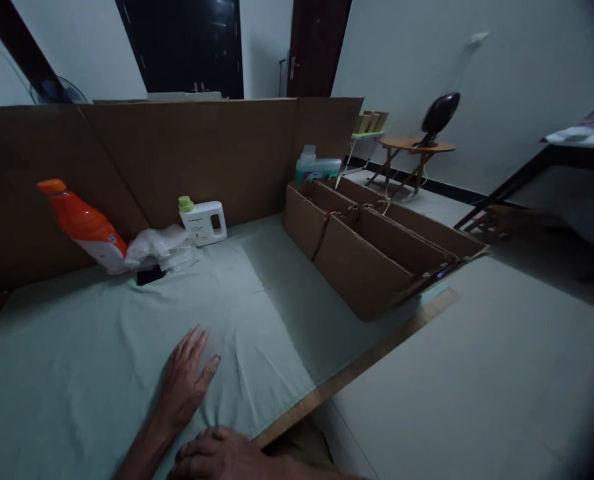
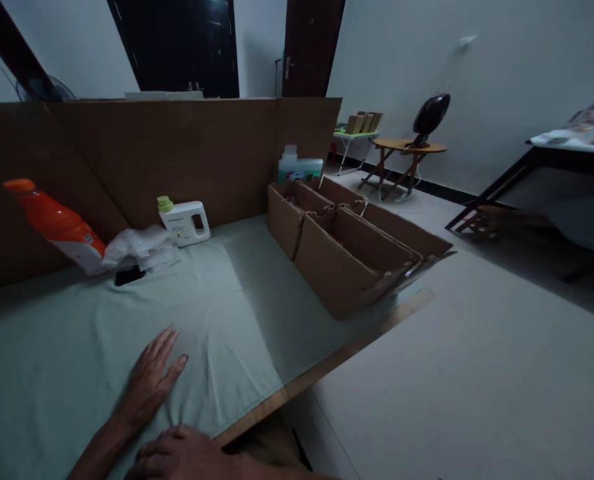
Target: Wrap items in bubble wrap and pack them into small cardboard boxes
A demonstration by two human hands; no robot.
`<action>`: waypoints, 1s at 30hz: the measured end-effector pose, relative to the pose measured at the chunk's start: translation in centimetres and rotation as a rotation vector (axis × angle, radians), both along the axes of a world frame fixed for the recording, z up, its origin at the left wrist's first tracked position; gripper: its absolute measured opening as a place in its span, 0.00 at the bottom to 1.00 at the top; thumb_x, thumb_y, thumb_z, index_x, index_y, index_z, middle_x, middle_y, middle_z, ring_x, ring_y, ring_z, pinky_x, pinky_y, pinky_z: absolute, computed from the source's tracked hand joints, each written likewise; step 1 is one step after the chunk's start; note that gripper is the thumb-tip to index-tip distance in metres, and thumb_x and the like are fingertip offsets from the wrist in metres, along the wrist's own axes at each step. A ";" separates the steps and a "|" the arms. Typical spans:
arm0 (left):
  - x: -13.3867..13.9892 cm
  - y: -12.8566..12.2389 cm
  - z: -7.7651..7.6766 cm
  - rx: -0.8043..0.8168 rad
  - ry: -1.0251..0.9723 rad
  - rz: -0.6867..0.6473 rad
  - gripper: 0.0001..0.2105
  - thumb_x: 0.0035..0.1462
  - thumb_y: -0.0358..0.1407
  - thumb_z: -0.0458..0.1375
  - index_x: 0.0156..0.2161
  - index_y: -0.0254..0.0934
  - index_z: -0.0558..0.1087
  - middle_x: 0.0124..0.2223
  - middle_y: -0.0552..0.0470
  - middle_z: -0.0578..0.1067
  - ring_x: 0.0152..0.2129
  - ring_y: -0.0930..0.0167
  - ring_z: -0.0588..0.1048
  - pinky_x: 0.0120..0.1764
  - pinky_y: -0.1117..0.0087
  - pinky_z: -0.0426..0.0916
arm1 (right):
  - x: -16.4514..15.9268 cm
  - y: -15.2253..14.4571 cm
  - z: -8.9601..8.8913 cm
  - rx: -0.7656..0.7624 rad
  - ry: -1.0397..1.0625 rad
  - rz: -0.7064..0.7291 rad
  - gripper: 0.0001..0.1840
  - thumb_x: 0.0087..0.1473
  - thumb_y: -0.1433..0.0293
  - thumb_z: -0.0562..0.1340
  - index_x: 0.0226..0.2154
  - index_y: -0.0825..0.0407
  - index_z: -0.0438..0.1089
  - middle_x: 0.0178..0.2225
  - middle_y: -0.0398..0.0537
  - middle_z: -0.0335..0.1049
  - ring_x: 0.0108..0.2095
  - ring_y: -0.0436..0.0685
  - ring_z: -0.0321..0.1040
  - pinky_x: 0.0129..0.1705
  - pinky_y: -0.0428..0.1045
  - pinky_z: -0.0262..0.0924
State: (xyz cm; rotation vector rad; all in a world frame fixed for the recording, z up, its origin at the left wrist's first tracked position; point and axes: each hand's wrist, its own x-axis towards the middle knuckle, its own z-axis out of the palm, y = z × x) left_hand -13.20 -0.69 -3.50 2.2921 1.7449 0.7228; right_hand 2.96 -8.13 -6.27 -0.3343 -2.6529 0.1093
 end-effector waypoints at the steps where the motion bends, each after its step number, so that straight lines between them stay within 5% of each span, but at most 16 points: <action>1: 0.3 -0.3 -0.3 0.019 0.049 -0.018 0.27 0.66 0.48 0.48 0.64 0.37 0.67 0.67 0.40 0.66 0.65 0.56 0.62 0.65 0.46 0.57 | 0.5 -0.1 -0.1 -0.064 0.020 -0.002 0.15 0.71 0.60 0.52 0.50 0.45 0.72 0.58 0.32 0.72 0.61 0.47 0.62 0.56 0.46 0.60; 6: 0.8 -1.8 -0.7 0.084 0.254 -0.051 0.26 0.66 0.46 0.51 0.65 0.39 0.67 0.69 0.42 0.63 0.67 0.56 0.59 0.67 0.46 0.51 | 2.8 -0.1 2.5 -0.397 0.075 0.083 0.10 0.69 0.64 0.57 0.49 0.47 0.70 0.51 0.38 0.77 0.55 0.47 0.69 0.58 0.46 0.57; 9: 0.9 -2.1 -0.5 0.118 0.314 -0.047 0.26 0.67 0.47 0.51 0.66 0.38 0.65 0.69 0.42 0.63 0.67 0.57 0.58 0.67 0.48 0.52 | 5.8 1.9 5.7 -0.425 0.179 0.013 0.11 0.64 0.67 0.60 0.48 0.49 0.71 0.46 0.44 0.79 0.51 0.51 0.72 0.56 0.49 0.60; 11: 1.0 -2.0 -0.4 0.138 0.337 -0.043 0.26 0.67 0.47 0.50 0.66 0.38 0.65 0.69 0.42 0.63 0.67 0.58 0.59 0.66 0.49 0.52 | 9.3 3.9 8.5 -0.297 0.326 -0.162 0.13 0.60 0.69 0.62 0.48 0.52 0.71 0.48 0.49 0.78 0.53 0.56 0.71 0.55 0.52 0.62; 15: 0.9 -1.9 -0.5 0.146 0.350 -0.040 0.27 0.67 0.49 0.51 0.65 0.38 0.65 0.68 0.42 0.64 0.66 0.57 0.59 0.66 0.49 0.52 | 18.5 7.2 15.4 0.170 0.384 -0.757 0.17 0.59 0.75 0.61 0.51 0.49 0.71 0.51 0.53 0.76 0.58 0.62 0.67 0.59 0.59 0.60; 19: 1.1 -1.9 -0.1 0.069 0.328 -0.027 0.30 0.64 0.52 0.54 0.65 0.38 0.66 0.69 0.41 0.62 0.67 0.56 0.58 0.66 0.48 0.51 | 26.5 8.3 20.4 0.516 0.180 -1.214 0.26 0.61 0.61 0.62 0.58 0.56 0.67 0.54 0.64 0.72 0.60 0.75 0.64 0.59 0.69 0.56; 21: 1.3 -1.8 0.3 0.014 0.302 -0.016 0.31 0.62 0.52 0.55 0.65 0.38 0.66 0.70 0.41 0.61 0.67 0.55 0.58 0.67 0.47 0.50 | 29.2 8.9 20.9 0.459 0.064 -1.339 0.27 0.60 0.56 0.60 0.55 0.56 0.69 0.48 0.66 0.75 0.54 0.77 0.68 0.53 0.69 0.58; 25: 1.7 -1.7 1.4 -0.066 0.228 -0.002 0.32 0.60 0.51 0.57 0.65 0.37 0.67 0.69 0.40 0.62 0.68 0.53 0.57 0.67 0.46 0.48 | 32.7 10.4 19.5 0.248 -0.118 -1.354 0.18 0.59 0.54 0.59 0.33 0.49 0.76 0.25 0.55 0.73 0.30 0.67 0.71 0.38 0.62 0.59; 30: 0.9 -3.9 1.4 -0.063 0.174 -0.046 0.32 0.59 0.51 0.58 0.65 0.38 0.66 0.70 0.40 0.61 0.68 0.55 0.58 0.68 0.47 0.48 | 33.3 9.2 18.4 0.332 -0.017 -1.191 0.21 0.60 0.55 0.54 0.27 0.47 0.75 0.23 0.55 0.72 0.28 0.66 0.71 0.33 0.60 0.56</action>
